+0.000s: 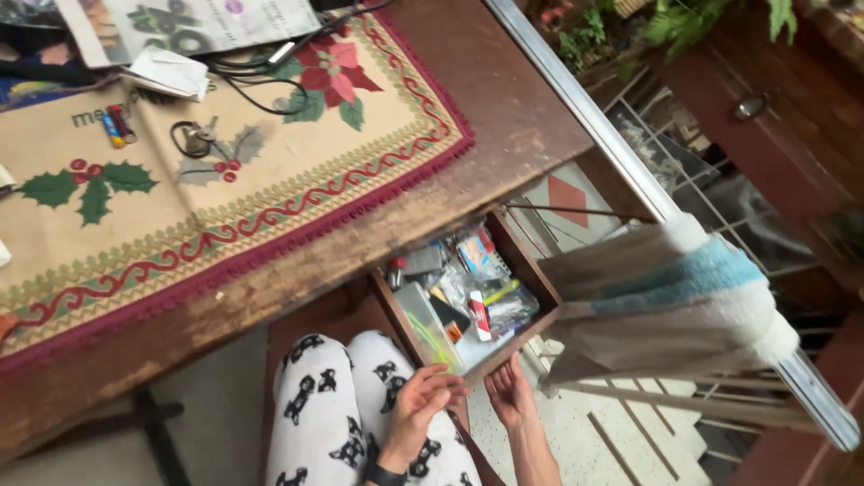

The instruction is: Emptying a wooden drawer of various items and then wiping it clean with a cloth.

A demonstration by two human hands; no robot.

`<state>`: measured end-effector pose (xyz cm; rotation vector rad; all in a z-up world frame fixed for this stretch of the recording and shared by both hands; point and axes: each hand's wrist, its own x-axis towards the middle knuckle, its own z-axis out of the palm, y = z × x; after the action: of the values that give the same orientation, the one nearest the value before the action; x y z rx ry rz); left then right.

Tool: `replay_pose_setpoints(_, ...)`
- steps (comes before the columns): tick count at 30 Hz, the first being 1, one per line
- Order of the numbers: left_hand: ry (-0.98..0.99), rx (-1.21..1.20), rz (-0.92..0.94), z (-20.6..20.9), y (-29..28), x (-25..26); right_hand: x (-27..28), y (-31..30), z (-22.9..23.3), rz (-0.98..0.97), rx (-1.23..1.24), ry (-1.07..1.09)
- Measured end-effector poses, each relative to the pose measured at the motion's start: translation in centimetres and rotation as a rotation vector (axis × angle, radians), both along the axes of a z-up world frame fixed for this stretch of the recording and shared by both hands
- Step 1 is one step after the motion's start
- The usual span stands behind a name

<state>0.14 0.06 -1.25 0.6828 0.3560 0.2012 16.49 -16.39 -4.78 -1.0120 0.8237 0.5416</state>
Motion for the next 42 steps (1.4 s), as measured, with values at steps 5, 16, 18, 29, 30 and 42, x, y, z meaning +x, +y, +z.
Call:
replay_pose_setpoints(5,-0.058,-0.471,0.075,-9.7,0.3,0.7,5.7,7.2,-4.5,0.141,0.065,-0.05)
replay_pose_setpoints(16,-0.09,-0.857,-0.223,-12.3,5.0,-0.1,10.2,20.9,6.5,0.462,0.052,-0.119)
replay_pose_setpoints(18,-0.018,-0.824,-0.004,-16.5,2.9,2.5,13.5,19.8,-2.4,0.464,0.082,-0.111)
replay_pose_setpoints(29,-0.018,-0.758,0.155,-4.8,0.8,2.1,13.0,23.1,-5.4,0.148,0.234,-0.064)
replay_pose_setpoints(30,0.049,-0.787,0.172,-4.8,0.2,2.6,13.1,23.2,-6.0,0.139,0.24,-0.052)
replay_pose_setpoints(42,0.061,-0.803,0.168,-4.8,-0.3,3.4,15.0,25.1,-7.6,0.141,0.258,-0.08)
